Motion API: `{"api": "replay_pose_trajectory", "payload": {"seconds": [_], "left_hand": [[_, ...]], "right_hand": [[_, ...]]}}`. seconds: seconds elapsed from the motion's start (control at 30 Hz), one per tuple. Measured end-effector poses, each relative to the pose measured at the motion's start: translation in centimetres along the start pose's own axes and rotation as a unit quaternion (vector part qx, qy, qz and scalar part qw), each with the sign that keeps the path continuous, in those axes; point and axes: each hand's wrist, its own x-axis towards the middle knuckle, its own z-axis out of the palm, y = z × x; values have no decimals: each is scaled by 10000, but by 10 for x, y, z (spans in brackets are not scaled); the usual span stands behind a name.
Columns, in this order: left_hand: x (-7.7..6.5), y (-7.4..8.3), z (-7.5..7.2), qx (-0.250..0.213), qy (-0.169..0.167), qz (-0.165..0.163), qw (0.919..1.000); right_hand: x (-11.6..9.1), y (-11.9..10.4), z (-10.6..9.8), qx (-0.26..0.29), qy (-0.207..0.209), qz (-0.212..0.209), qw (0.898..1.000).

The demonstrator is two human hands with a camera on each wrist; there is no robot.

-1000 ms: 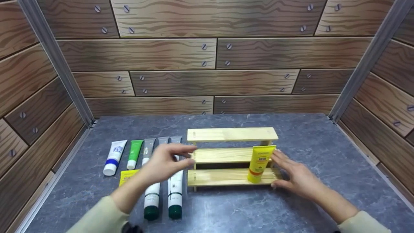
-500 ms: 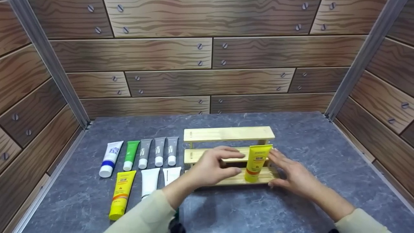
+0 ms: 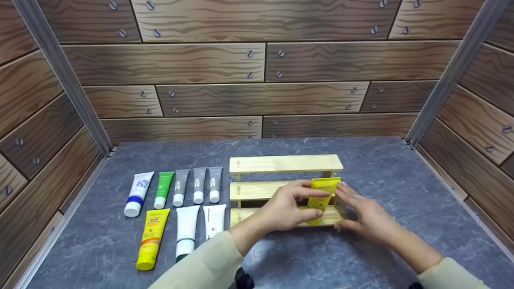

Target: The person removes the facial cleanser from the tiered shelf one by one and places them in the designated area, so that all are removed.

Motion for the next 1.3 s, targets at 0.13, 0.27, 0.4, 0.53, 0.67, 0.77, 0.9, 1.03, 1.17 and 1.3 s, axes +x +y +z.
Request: {"api": "replay_pose_trajectory", "payload": {"seconds": [0.13,0.27,0.4,0.53,0.67,0.77,0.9,1.03,1.17,1.3], "left_hand": [[4,-4,6,-35,-10,125,9999],[6,-7,10,-88,12,242,9997],[7,-10,11,-196,31,291,9994],[8,-11,12,-331,81,254,9991],[9,-9,14,-575,211,46,9981],[8,-7,15,-709,297,-159,9969],[5,-3,15,-852,287,-329,9954],[-1,-1,13,-865,109,-401,9954],[-8,1,7,-686,-103,-392,9968],[-16,5,-1,-667,-151,-381,9969]], "right_hand": [[0,0,0,-11,-14,6,10000],[0,0,-1,-27,-1,-9,10000],[1,1,-1,-43,24,-44,10000],[2,1,-1,-88,113,-131,9998],[2,1,0,-73,142,-139,9998],[2,0,0,-27,87,-77,9999],[2,-1,0,-13,58,-90,9999],[1,-1,-1,47,21,-54,10000],[1,-1,0,60,0,5,10000],[2,-1,0,30,27,-34,10000]]}}
